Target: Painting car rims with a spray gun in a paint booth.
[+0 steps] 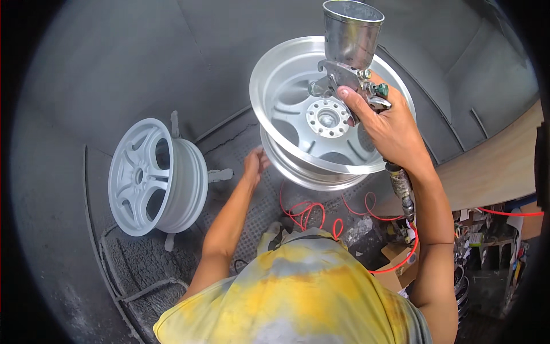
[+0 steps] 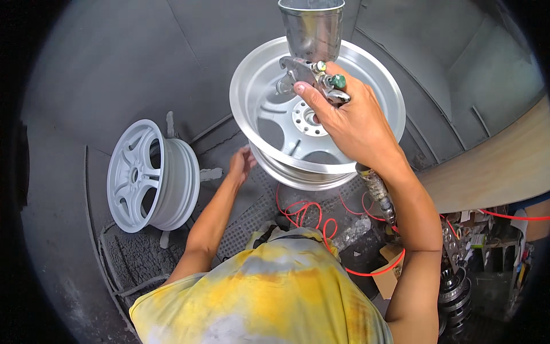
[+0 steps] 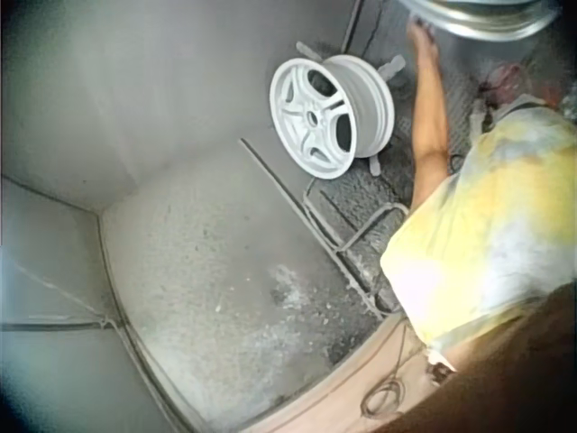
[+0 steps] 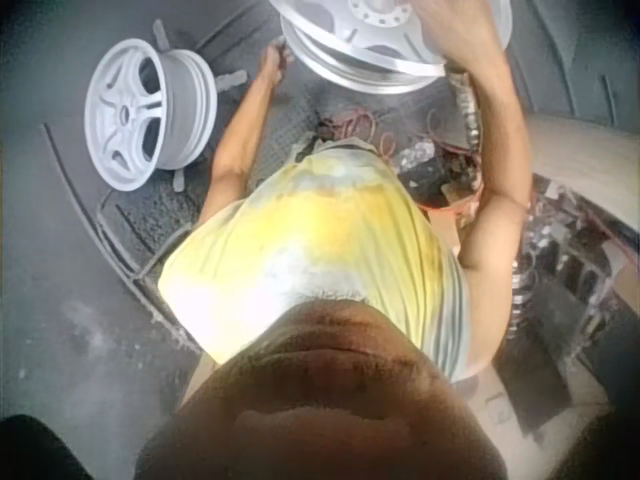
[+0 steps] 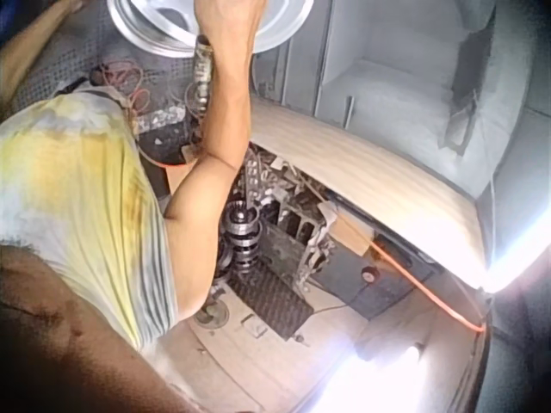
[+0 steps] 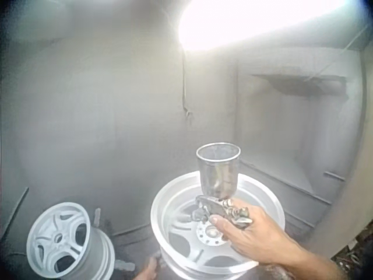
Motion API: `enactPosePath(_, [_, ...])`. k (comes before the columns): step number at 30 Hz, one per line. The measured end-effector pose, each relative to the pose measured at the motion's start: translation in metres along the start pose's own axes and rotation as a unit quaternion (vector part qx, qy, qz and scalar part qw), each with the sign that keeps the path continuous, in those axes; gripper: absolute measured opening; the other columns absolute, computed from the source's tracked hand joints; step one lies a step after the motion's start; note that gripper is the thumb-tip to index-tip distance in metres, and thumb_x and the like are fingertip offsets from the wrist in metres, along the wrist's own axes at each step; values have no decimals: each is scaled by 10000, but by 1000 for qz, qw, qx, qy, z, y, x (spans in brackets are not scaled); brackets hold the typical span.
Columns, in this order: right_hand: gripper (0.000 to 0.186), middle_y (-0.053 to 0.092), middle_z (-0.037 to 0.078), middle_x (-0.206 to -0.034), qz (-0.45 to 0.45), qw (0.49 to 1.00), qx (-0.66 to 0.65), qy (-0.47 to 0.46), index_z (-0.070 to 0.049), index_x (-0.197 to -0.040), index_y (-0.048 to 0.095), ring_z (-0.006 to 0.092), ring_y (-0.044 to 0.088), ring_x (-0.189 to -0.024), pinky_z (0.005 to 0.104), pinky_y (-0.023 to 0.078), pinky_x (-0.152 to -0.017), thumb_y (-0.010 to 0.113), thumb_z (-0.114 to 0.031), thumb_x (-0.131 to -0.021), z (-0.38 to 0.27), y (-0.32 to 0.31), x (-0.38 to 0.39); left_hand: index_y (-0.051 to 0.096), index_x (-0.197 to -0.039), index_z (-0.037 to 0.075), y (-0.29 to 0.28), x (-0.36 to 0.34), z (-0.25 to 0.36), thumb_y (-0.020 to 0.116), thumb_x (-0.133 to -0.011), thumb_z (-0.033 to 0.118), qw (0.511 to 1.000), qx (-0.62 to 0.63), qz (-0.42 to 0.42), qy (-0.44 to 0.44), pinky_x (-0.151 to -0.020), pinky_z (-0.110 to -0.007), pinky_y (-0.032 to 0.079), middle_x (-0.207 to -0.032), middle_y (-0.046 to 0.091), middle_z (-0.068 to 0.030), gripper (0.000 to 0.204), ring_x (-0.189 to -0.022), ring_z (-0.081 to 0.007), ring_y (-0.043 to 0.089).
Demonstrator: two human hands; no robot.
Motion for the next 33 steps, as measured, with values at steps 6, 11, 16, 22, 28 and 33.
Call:
enactPosePath(6, [248, 578, -23, -739, -28, 999, 42, 6, -20, -1094, 618, 58, 500, -628, 226, 428, -579, 597, -205, -929, -12, -2, -3, 568, -949, 69, -7, 24, -69, 443, -941, 257, 988, -147, -17, -32, -629, -305, 517, -853, 604, -40, 225, -695, -156, 606])
enactPosePath(11, [228, 571, -2, -694, -12, 998, 66, -8, -21, -1043, 613, 73, 502, -594, 246, 425, -562, 606, -213, -920, -13, 1, -2, 517, -1019, 16, 19, 105, -102, 434, -953, 241, 962, -166, -188, -104, -783, -354, 554, -921, 624, -114, 249, -844, -216, 643])
enactPosePath(16, [223, 539, 36, -590, 16, 998, 50, -26, -15, -925, 603, 99, 490, -534, 282, 407, -521, 629, -236, -902, -10, 1, 2, 545, -1009, 16, -3, 49, -55, 402, -906, 139, 984, -73, -111, -117, -809, -384, 546, -991, 635, -137, 216, -900, -248, 641])
enactPosePath(22, [221, 537, 29, -600, 10, 1000, 14, -26, -14, -937, 599, 94, 479, -539, 280, 401, -521, 631, -230, -902, -25, 7, 5, 570, -991, 46, -34, -54, -15, 409, -897, 172, 995, -81, -55, -2, -773, -347, 543, -917, 640, -86, 225, -883, -204, 643])
enactPosePath(28, [208, 528, 19, -604, 28, 997, 67, -13, -10, -944, 594, 84, 463, -546, 270, 395, -523, 628, -212, -905, -28, -1, 4, 563, -1027, 3, 19, 51, -92, 448, -891, 147, 985, -73, -97, -120, -791, -381, 553, -900, 633, -99, 229, -896, -227, 642])
enactPosePath(33, [202, 534, 11, -610, 31, 994, 106, -24, -6, -933, 591, 79, 461, -554, 264, 393, -528, 630, -202, -904, -28, -6, 2, 552, -998, -15, 23, 80, -88, 415, -890, 124, 959, -147, -180, -160, -813, -392, 553, -963, 619, -136, 223, -889, -261, 634])
Point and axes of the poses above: each hand's wrist, its own x-axis away from the middle knuckle, its own y-axis out of the palm, z = x × y, the point moved 1 cm from there along -x, towards the middle knuckle
